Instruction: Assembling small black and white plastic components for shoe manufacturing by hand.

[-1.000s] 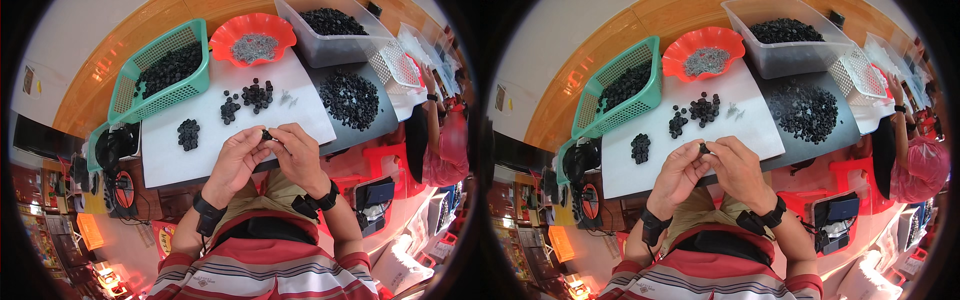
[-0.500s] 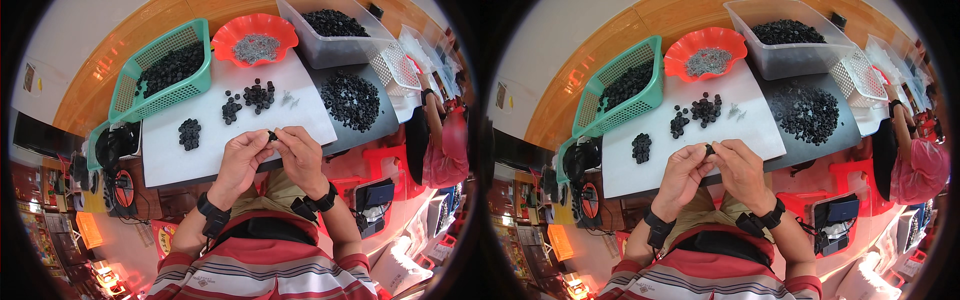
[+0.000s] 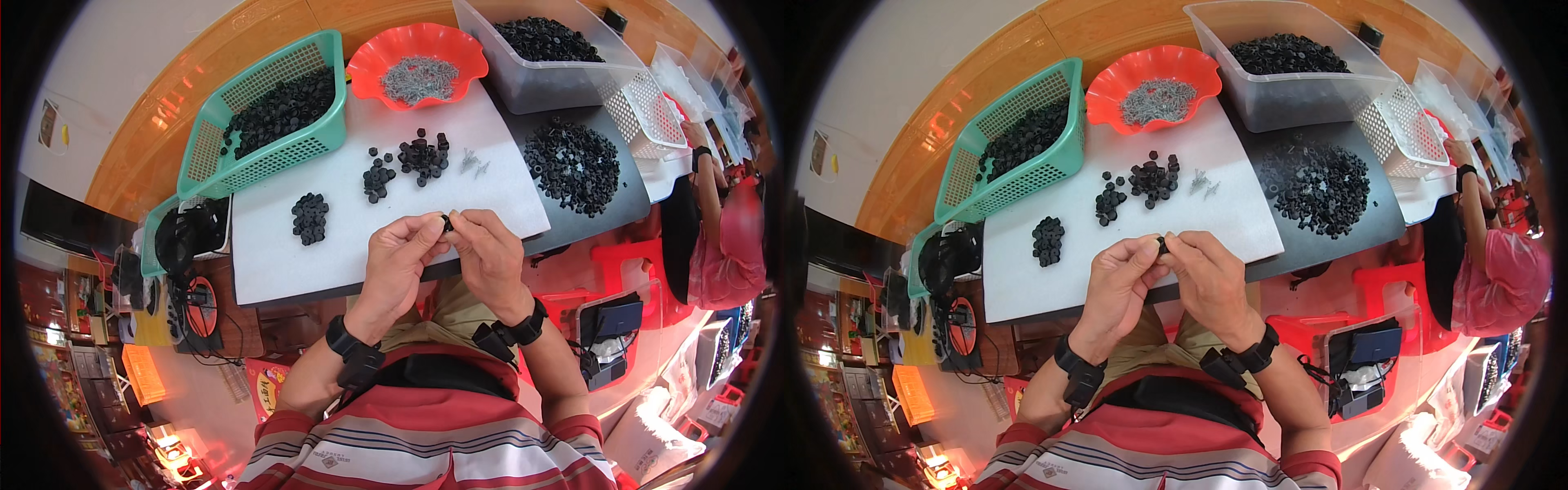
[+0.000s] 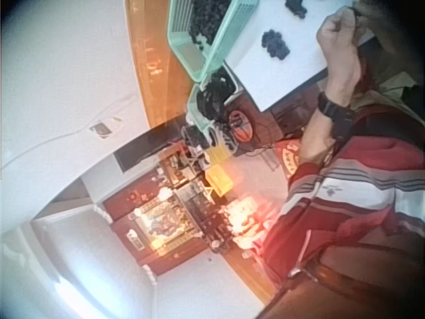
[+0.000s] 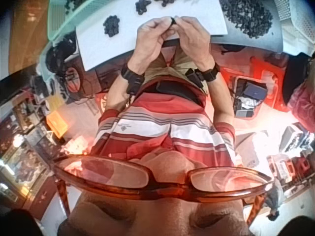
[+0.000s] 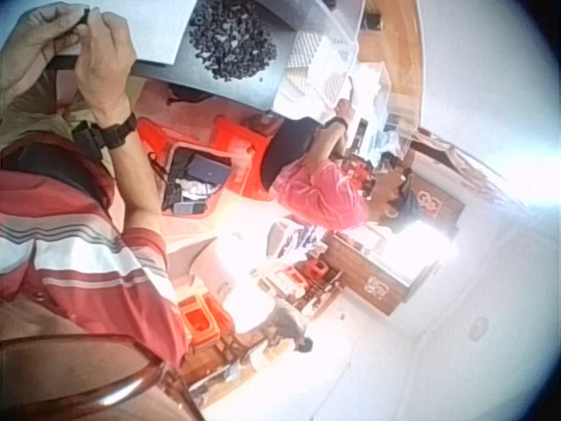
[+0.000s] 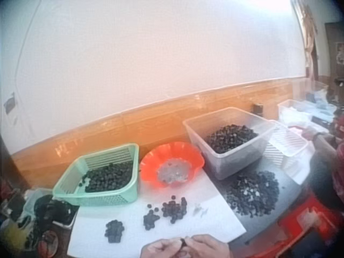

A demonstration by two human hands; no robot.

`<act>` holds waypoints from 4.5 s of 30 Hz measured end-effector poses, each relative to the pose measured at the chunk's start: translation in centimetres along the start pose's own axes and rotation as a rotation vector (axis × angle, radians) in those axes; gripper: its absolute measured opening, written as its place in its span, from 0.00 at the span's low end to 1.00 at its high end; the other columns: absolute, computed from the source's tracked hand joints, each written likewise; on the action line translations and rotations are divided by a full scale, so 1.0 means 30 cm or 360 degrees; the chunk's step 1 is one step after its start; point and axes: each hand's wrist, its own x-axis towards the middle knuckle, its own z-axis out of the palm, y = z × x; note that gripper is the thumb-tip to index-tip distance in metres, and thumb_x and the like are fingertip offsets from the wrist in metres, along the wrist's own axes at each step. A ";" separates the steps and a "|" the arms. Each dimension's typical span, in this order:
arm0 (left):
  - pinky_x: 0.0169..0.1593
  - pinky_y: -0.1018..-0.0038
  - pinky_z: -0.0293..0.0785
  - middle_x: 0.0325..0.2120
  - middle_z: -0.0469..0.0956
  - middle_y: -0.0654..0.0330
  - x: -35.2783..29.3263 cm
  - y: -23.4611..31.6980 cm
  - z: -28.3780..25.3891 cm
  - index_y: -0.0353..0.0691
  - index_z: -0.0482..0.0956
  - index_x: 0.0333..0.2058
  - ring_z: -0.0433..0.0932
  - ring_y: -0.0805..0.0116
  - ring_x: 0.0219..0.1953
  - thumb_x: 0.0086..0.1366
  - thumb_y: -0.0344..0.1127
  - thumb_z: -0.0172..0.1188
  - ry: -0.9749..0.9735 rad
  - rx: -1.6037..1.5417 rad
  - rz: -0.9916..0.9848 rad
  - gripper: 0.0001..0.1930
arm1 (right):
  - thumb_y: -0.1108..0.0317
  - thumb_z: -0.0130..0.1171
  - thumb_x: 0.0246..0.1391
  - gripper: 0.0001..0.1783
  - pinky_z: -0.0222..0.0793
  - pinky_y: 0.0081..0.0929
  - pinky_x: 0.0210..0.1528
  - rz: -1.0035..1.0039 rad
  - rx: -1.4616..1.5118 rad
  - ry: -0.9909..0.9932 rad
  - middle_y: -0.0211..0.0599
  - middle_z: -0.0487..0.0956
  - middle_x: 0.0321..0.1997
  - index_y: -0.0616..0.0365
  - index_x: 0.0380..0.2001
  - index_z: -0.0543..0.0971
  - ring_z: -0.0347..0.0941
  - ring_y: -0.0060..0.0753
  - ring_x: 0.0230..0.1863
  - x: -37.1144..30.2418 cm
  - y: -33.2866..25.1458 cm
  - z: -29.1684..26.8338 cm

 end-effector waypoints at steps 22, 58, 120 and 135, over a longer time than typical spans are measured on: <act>0.43 0.80 0.78 0.38 0.84 0.60 -0.007 -0.016 0.001 0.32 0.83 0.46 0.81 0.78 0.36 0.70 0.34 0.64 -0.0136 0.0312 0.0108 0.11 | 0.79 0.70 0.49 0.17 0.77 0.32 0.32 0.0019 0.0062 -0.0247 0.42 0.81 0.34 0.61 0.43 0.80 0.80 0.43 0.31 0.014 0.026 -0.067; 0.43 0.77 0.78 0.34 0.82 0.58 0.048 0.271 -0.042 0.34 0.78 0.37 0.80 0.72 0.35 0.67 0.28 0.66 0.0188 0.0218 0.0569 0.06 | 0.81 0.69 0.50 0.16 0.72 0.24 0.32 0.0195 0.0221 -0.0510 0.38 0.79 0.33 0.63 0.44 0.81 0.76 0.28 0.28 0.089 -0.089 -0.116; 0.48 0.75 0.80 0.41 0.84 0.59 -0.004 0.055 -0.081 0.31 0.79 0.50 0.82 0.74 0.42 0.70 0.33 0.64 -0.0088 0.0464 0.0339 0.14 | 0.68 0.70 0.47 0.14 0.70 0.31 0.29 0.0346 -0.0107 -0.0885 0.37 0.79 0.39 0.58 0.38 0.82 0.74 0.35 0.25 0.236 -0.053 -0.055; 0.45 0.78 0.80 0.35 0.84 0.59 -0.003 0.047 -0.069 0.33 0.82 0.44 0.83 0.75 0.37 0.68 0.29 0.65 -0.0158 0.0173 0.0224 0.08 | 0.70 0.68 0.52 0.09 0.72 0.35 0.32 0.0265 -0.0362 -0.0817 0.35 0.81 0.41 0.57 0.38 0.83 0.78 0.39 0.29 0.244 0.026 -0.034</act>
